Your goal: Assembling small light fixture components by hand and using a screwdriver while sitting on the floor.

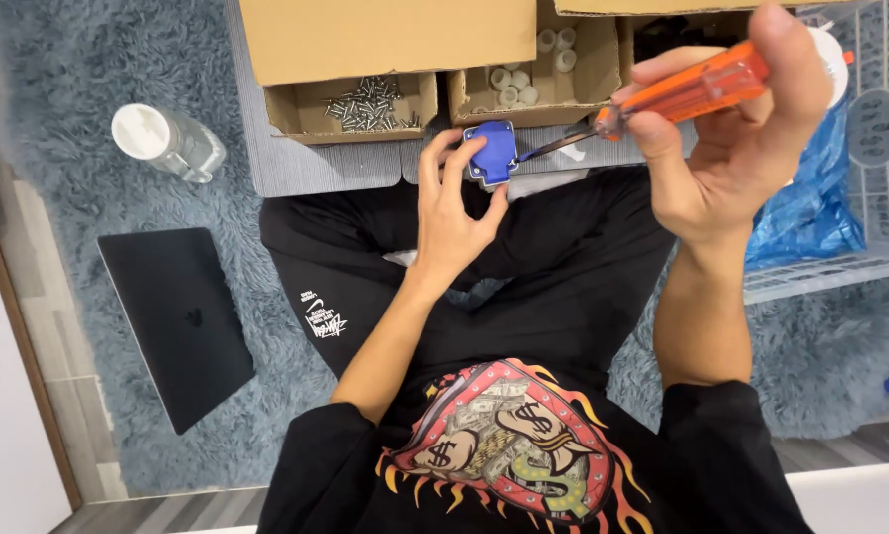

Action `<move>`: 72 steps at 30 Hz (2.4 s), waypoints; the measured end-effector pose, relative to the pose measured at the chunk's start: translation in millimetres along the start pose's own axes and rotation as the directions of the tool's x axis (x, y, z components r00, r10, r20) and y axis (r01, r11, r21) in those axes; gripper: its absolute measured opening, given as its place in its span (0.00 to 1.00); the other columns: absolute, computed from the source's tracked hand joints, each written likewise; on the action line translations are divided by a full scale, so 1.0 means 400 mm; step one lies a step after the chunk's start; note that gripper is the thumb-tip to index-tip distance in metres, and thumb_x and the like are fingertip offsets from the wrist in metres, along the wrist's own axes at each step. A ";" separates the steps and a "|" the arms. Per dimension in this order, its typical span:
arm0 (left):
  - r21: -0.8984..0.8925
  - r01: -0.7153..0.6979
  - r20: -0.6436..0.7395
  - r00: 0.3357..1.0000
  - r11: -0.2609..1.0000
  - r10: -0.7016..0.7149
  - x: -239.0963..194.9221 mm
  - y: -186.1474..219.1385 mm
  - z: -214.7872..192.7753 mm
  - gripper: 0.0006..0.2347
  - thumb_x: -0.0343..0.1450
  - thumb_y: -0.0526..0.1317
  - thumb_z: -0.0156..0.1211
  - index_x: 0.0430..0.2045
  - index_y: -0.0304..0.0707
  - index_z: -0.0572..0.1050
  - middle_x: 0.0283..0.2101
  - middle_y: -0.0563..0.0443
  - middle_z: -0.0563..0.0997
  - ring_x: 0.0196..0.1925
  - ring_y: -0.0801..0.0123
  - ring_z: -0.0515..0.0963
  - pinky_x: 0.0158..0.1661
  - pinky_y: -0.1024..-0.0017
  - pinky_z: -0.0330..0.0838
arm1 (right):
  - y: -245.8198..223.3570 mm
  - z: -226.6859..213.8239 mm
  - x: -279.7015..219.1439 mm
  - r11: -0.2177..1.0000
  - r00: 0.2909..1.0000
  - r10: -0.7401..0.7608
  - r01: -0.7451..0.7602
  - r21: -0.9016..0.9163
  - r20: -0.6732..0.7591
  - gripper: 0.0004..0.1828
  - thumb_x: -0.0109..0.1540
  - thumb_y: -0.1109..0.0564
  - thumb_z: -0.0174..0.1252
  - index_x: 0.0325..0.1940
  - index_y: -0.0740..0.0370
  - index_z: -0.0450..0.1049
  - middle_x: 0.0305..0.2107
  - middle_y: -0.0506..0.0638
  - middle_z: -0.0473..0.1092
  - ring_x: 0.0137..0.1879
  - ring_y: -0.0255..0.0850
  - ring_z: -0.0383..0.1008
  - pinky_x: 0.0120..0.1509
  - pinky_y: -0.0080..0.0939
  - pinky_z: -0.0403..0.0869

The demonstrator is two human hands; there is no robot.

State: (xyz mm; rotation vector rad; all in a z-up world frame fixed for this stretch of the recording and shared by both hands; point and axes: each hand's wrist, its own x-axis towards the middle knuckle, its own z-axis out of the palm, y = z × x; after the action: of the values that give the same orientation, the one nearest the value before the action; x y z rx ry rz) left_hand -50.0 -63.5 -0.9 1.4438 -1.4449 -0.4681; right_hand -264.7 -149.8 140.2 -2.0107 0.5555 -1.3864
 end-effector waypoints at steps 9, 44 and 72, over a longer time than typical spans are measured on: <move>-0.014 -0.047 -0.037 0.998 0.999 0.047 0.003 -0.016 0.017 0.22 0.75 0.42 0.74 0.62 0.43 0.72 0.66 0.39 0.68 0.65 0.51 0.75 0.68 0.58 0.73 | -0.008 0.008 0.049 0.999 0.981 0.031 -0.023 -0.042 0.191 0.42 0.78 0.75 0.66 0.86 0.62 0.48 0.61 0.83 0.74 0.56 0.63 0.86 0.70 0.55 0.85; 0.106 -0.184 -0.108 0.975 0.977 0.195 0.004 -0.091 0.051 0.28 0.68 0.44 0.81 0.61 0.43 0.72 0.61 0.36 0.73 0.61 0.46 0.79 0.61 0.49 0.74 | -0.056 0.020 0.138 0.957 0.968 -0.081 0.142 -0.254 0.237 0.30 0.68 0.67 0.76 0.72 0.65 0.73 0.47 0.56 0.80 0.44 0.45 0.79 0.55 0.44 0.82; 0.073 -0.172 -0.141 0.973 0.982 0.181 0.010 -0.099 0.052 0.29 0.64 0.45 0.83 0.59 0.48 0.75 0.61 0.40 0.74 0.58 0.45 0.82 0.56 0.50 0.78 | -0.056 0.007 0.128 0.968 0.955 -0.128 0.179 -0.176 0.267 0.30 0.62 0.68 0.76 0.67 0.78 0.76 0.47 0.65 0.79 0.46 0.61 0.81 0.50 0.57 0.80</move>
State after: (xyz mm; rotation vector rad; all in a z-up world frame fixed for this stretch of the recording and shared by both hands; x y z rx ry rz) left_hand -45.6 -83.0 -41.1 1.3528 -1.4623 -0.2039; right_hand -244.0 -166.3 189.6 -2.3947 0.4435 -1.1709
